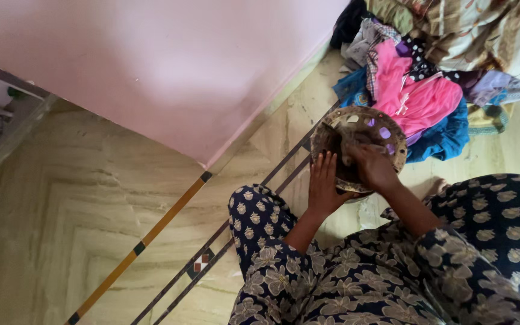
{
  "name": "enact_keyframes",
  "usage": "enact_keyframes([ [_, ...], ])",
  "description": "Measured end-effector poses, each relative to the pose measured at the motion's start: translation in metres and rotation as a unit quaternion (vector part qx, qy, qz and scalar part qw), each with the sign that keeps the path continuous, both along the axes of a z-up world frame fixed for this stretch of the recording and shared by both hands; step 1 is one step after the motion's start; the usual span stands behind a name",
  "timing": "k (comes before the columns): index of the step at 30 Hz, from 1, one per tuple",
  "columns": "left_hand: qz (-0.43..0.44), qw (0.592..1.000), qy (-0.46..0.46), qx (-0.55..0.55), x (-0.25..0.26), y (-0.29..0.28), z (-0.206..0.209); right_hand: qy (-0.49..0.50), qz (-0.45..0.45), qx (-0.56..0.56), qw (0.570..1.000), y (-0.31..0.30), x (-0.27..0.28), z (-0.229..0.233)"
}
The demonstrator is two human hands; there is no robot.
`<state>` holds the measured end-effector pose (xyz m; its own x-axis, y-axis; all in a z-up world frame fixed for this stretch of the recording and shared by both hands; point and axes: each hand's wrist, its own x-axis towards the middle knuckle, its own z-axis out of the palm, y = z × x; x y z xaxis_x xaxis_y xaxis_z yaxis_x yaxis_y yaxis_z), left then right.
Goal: The person sits on the floor and scrubs a metal gas stove burner with a cloth. They rotate the burner to clean different sections, focusing on the central nozzle and the surrounding grate.
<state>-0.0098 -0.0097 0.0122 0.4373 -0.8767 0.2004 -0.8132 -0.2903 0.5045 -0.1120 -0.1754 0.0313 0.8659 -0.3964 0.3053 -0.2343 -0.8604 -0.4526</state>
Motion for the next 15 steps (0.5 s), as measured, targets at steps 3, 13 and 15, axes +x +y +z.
enact_keyframes([
  [3,0.004,1.0,-0.001,0.023,0.0,-0.001,0.001,-0.07,0.026,-0.028,0.997,0.012,-0.015,0.009],
  [13,0.0,0.999,0.009,0.03,-0.001,0.004,0.002,0.045,-0.083,-0.056,0.994,0.053,-0.072,-0.004],
  [15,-0.01,1.0,0.01,0.025,-0.002,0.001,0.001,0.02,-0.087,0.037,0.995,0.063,-0.085,0.006],
])
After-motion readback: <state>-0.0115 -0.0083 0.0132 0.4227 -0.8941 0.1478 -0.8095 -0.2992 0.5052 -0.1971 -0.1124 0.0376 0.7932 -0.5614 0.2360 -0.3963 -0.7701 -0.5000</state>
